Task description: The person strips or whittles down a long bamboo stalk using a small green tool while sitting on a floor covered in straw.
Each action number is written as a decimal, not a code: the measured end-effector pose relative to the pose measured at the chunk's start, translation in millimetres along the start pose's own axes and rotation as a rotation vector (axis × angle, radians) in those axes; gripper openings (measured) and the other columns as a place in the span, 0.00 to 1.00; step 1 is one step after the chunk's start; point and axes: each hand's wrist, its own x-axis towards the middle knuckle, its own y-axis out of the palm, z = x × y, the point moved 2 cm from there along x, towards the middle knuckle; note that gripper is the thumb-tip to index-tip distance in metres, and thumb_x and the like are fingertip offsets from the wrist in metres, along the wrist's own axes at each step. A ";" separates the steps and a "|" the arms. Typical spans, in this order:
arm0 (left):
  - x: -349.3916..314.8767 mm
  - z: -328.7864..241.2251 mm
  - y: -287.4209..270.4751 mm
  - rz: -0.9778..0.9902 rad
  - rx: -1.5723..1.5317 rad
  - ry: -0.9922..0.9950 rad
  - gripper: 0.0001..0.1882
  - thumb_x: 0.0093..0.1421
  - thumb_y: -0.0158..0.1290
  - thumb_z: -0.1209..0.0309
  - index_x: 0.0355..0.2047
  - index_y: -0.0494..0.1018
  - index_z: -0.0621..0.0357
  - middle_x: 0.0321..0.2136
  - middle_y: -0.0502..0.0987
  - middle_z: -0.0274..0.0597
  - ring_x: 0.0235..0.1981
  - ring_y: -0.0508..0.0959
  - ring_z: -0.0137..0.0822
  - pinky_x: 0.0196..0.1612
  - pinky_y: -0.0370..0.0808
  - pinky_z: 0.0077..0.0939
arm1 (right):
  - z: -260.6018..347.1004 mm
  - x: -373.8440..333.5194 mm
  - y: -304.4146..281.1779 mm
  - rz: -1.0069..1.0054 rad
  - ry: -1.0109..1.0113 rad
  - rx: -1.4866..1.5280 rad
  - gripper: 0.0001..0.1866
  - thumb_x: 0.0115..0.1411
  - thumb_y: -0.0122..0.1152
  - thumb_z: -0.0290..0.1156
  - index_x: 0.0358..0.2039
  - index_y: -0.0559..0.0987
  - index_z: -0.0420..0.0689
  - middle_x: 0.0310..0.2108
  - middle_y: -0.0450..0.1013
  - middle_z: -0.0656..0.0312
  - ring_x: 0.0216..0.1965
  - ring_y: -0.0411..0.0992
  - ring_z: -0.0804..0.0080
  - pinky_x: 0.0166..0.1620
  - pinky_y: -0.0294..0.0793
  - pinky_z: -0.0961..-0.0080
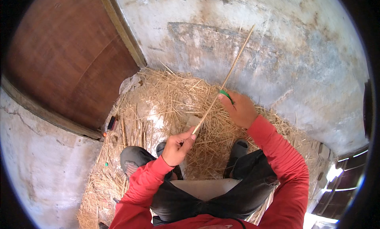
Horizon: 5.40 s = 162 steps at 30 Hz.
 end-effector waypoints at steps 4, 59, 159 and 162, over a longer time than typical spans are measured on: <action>-5.2 0.1 -1.4 -0.019 -0.049 -0.031 0.21 0.70 0.51 0.69 0.59 0.70 0.69 0.22 0.68 0.25 0.24 0.64 0.17 0.28 0.64 0.15 | 30.8 -28.4 21.2 0.186 -0.074 -0.039 0.24 0.70 0.49 0.52 0.42 0.81 0.43 0.15 0.69 0.49 0.17 0.71 0.49 0.24 0.68 0.54; -21.7 15.6 -2.1 -0.017 -0.233 -0.025 0.24 0.72 0.49 0.70 0.65 0.65 0.64 0.21 0.64 0.25 0.21 0.62 0.18 0.25 0.61 0.16 | 24.3 -1.0 46.9 0.155 0.070 0.482 0.18 0.61 0.67 0.44 0.32 0.79 0.39 0.16 0.64 0.68 0.20 0.61 0.78 0.25 0.62 0.71; -52.0 -34.7 16.1 0.174 -0.320 -0.003 0.25 0.75 0.40 0.66 0.68 0.58 0.63 0.13 0.58 0.24 0.12 0.56 0.17 0.17 0.55 0.15 | 13.5 -6.5 -8.6 0.041 0.058 0.548 0.14 0.66 0.61 0.42 0.38 0.80 0.44 0.19 0.63 0.74 0.20 0.61 0.85 0.24 0.57 0.81; -31.7 -44.7 12.1 0.199 -0.276 0.012 0.26 0.75 0.40 0.64 0.69 0.57 0.61 0.15 0.59 0.24 0.14 0.57 0.17 0.20 0.57 0.15 | 33.8 -15.0 6.4 0.109 0.078 0.622 0.12 0.65 0.63 0.40 0.36 0.78 0.44 0.19 0.64 0.74 0.22 0.61 0.84 0.26 0.59 0.79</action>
